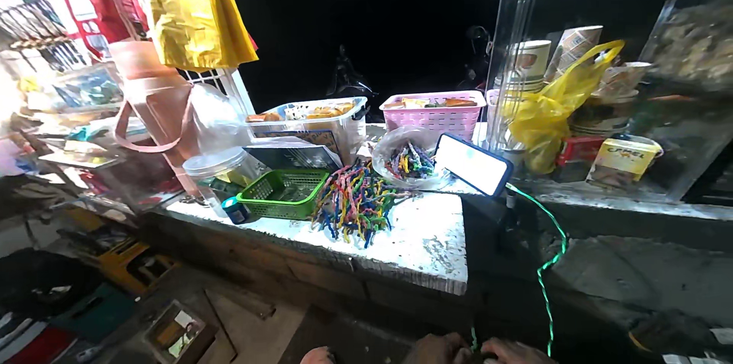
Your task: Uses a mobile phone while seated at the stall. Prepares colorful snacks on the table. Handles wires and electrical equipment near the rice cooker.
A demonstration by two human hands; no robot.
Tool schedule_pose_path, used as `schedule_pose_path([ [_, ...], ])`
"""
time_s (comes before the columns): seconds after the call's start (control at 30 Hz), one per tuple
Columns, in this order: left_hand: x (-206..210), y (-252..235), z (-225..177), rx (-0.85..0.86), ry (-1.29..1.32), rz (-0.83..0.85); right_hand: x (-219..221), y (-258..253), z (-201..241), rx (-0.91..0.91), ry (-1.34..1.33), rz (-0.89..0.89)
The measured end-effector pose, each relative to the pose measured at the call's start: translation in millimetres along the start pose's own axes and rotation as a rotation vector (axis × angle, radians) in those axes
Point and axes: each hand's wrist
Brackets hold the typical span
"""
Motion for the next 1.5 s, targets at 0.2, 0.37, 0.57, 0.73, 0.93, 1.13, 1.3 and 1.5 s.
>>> schedule_pose_path([
  [0.2,3.3,6.6,-13.4,-0.041,-0.077,0.155,11.4,6.9,2.4,-0.224,0.135,-0.200],
  [0.37,5.6,22.9,-23.2,-0.012,-0.150,0.249,10.8,-0.5,-14.2,-0.237,-0.122,-0.007],
  [0.57,-8.9,35.7,-13.6,0.181,0.171,0.163,14.2,-3.5,-20.1,-0.326,-0.386,0.022],
  [0.73,-10.0,32.3,-18.4,0.137,0.135,-0.018,14.9,1.9,-8.1,-0.342,-0.533,0.083],
  [0.93,-17.2,28.5,-17.6,0.147,0.330,0.010,10.2,3.2,-15.7,-0.487,-0.751,0.139],
  [1.13,-13.2,23.5,-16.3,0.152,0.755,0.136,7.8,3.2,-7.3,-0.524,-0.592,-0.239],
  [1.3,-8.2,23.5,-22.4,0.058,0.937,0.253,15.8,0.4,-9.5,-0.627,-0.415,-0.489],
  [1.5,10.6,22.8,-23.7,0.373,0.665,-0.149,28.9,0.8,3.4,-0.473,-0.719,-0.742],
])
Point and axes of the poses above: each hand's wrist, its own y-axis away from the middle knuckle, its own x-axis out of the palm, z = x × y, and after that the axes turned 7 degrees about z, right-handed
